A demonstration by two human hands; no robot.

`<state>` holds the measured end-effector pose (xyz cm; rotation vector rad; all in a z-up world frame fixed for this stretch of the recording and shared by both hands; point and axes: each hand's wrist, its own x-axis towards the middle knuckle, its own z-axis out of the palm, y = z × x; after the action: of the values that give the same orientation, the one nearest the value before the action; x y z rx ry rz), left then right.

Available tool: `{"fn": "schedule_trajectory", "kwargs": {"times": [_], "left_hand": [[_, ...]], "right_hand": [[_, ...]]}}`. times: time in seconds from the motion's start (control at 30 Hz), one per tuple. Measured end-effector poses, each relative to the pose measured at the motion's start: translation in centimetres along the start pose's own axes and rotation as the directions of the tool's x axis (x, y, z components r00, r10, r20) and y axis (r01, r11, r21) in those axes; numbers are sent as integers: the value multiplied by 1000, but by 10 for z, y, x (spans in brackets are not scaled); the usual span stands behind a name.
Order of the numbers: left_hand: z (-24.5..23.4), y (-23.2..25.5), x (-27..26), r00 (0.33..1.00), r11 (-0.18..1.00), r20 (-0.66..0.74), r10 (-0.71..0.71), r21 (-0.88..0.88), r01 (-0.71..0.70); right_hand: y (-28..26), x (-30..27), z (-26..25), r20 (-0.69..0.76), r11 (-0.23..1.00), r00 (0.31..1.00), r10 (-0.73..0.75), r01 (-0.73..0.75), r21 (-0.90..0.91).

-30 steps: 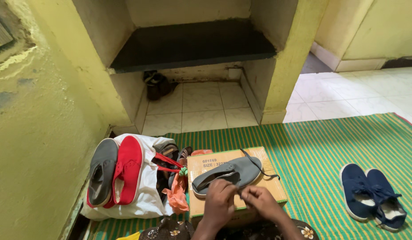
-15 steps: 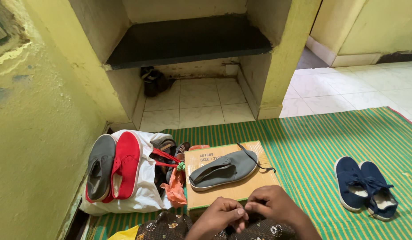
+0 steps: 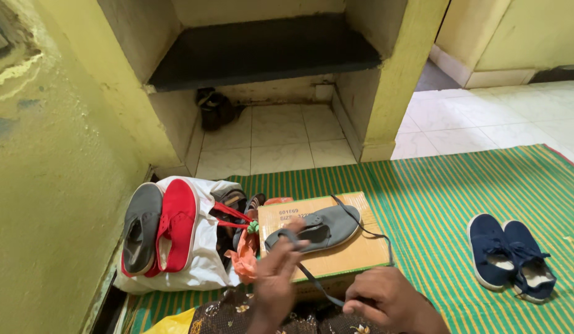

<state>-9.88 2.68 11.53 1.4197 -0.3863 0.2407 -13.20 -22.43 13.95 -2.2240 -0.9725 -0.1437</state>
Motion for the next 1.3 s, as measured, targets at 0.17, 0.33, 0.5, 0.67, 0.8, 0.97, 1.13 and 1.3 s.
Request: {"fn": "schedule_trajectory", "kwargs": {"times": [0.17, 0.33, 0.5, 0.67, 0.8, 0.97, 1.13, 1.3], "left_hand": [[23, -33, -15, 931, 941, 330, -157, 335, 40], [34, -49, -49, 745, 860, 662, -83, -330, 389], [31, -41, -41, 949, 794, 303, -86, -555, 249], [-9, -18, 9, 984, 814, -165, 62, -562, -146], [-11, -31, 4, 999, 977, 12, -48, 210, 44], [30, -51, -39, 911, 992, 396, -117, 96, 86], [43, -20, -50, 939, 961, 306, 160, -267, -77], [18, 4, -5, 966, 962, -8, 259, -89, -259]], "right_hand": [[11, -10, -20, -311, 999, 950, 5, -18, -39], [69, -11, 8, -384, 905, 843, 377, -247, 347], [84, -16, 74, -202, 857, 948, 244, -114, 502], [55, -21, 90, -108, 956, 985, 137, -103, 276], [33, -15, 60, -38, 974, 977, -208, 203, -100], [38, -4, 11, -352, 999, 935, -47, 40, -28], [60, 9, 49, -186, 841, 938, 292, -159, 518], [44, -4, 101, -113, 906, 982, 153, -94, 413]]}}
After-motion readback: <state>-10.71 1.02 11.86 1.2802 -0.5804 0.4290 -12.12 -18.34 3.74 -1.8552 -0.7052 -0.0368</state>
